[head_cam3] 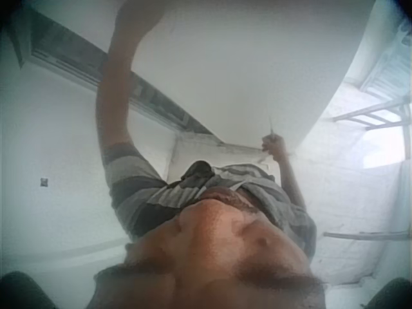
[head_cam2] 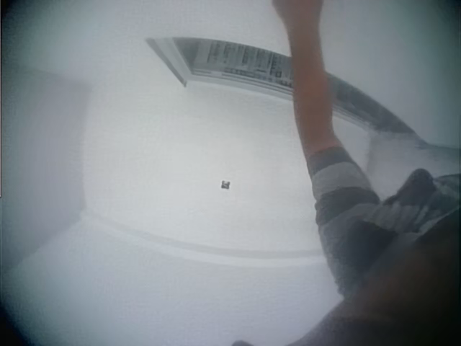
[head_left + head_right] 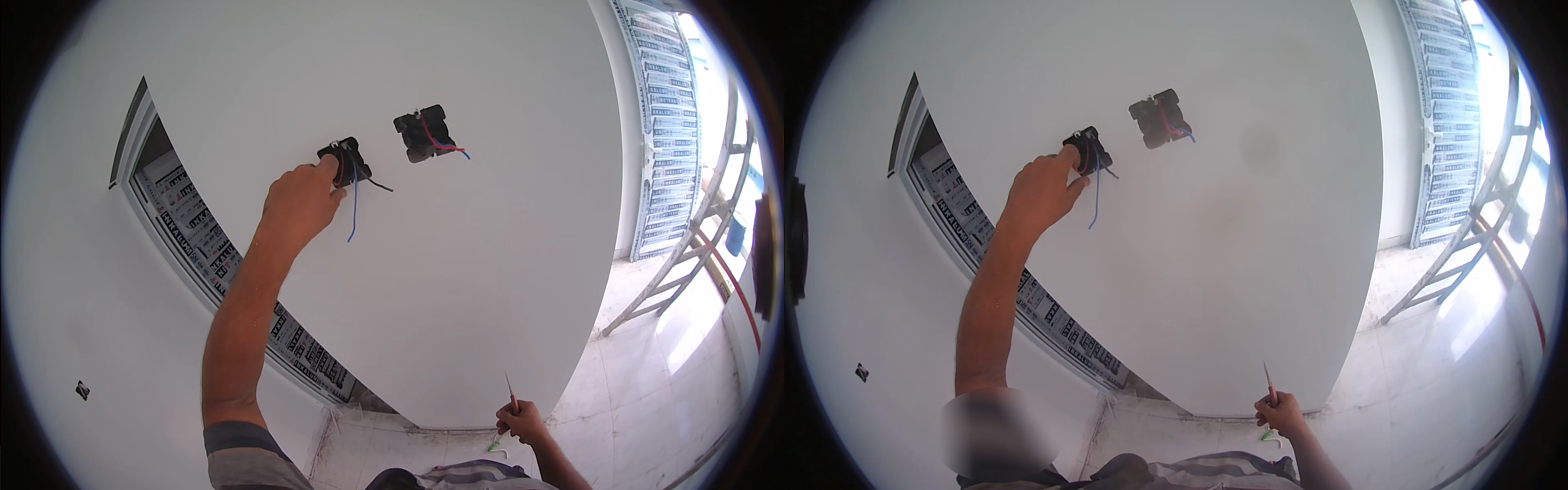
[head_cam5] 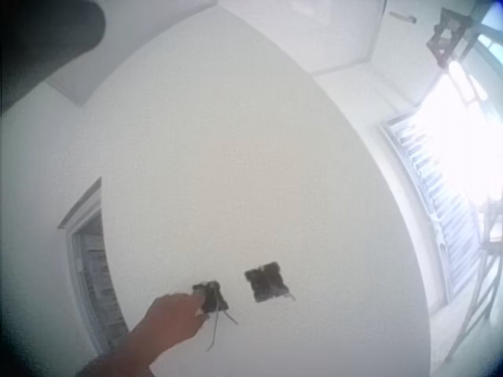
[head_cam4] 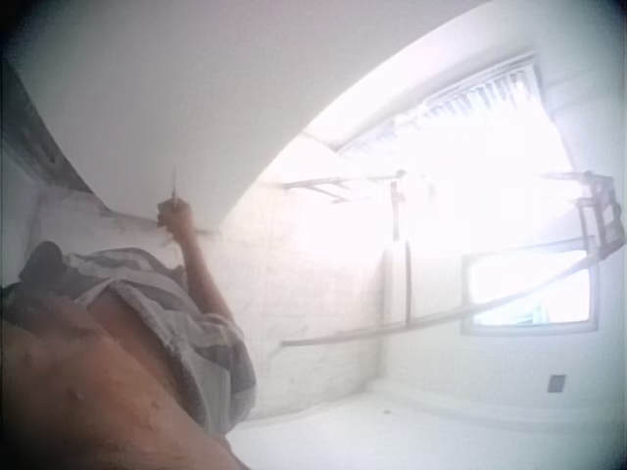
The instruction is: The person strips and prepares electrical wires in wall boxes, then unpacks and handles new electrical outlet components. The person uses a screwdriver and utility knife to manipulate wires and tools, and later uses pliers to cut wires.
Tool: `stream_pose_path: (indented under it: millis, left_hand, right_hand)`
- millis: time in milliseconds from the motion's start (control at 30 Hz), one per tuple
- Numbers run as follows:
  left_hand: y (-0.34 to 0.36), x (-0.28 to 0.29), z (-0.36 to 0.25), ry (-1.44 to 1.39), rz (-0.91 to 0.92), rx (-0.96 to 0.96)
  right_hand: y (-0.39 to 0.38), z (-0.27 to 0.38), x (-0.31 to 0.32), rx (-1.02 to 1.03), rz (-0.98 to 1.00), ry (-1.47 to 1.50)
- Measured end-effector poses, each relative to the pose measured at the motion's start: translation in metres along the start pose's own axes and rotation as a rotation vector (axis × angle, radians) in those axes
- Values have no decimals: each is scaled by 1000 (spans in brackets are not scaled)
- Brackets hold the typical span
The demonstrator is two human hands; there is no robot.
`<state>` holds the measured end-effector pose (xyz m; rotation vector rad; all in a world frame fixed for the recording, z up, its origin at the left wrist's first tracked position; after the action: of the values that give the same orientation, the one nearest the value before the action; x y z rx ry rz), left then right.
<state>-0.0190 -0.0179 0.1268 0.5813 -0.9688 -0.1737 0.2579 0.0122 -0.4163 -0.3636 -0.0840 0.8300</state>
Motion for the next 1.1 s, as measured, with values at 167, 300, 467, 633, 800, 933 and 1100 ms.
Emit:
stream_pose_path:
  millis: [167, 300, 467, 633, 800, 933, 1100]
  left_hand:
    - [-16, -6, 4, -93, -56, 125]
    - [-19, -20, 3, -294, -141, 131]
    - [-9, -31, 11, -713, 108, 194]
    - [-12, -25, -6, -491, 62, 41]
    - [-32, -40, -13, -601, 138, 34]
    - [-47, -45, -22, -620, 93, -27]
    - [-48, -48, -21, -886, 201, -27]
  right_hand:
    - [0, -5, 1, -32, -7, -12]
    - [6, -15, 0, -30, -1, -20]
    - [0, -14, 0, -58, -2, -48]
    - [0, -27, -1, -83, -7, -43]
    - [-2, -22, -11, -64, 5, 2]
    - [-3, -19, -14, -75, 15, 4]
    - [-7, -12, -19, -118, 15, -13]
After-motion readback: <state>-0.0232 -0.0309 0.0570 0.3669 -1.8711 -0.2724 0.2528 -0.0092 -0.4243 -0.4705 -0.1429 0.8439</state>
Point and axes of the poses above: each hand's wrist, its own y-axis towards the middle knuckle, its own x-axis out of the back of the hand, z = x × y, the point moved 6 cm from there along y, towards the middle knuckle, and after that the axes turned 8 degrees about z, right-handed, at the moved point
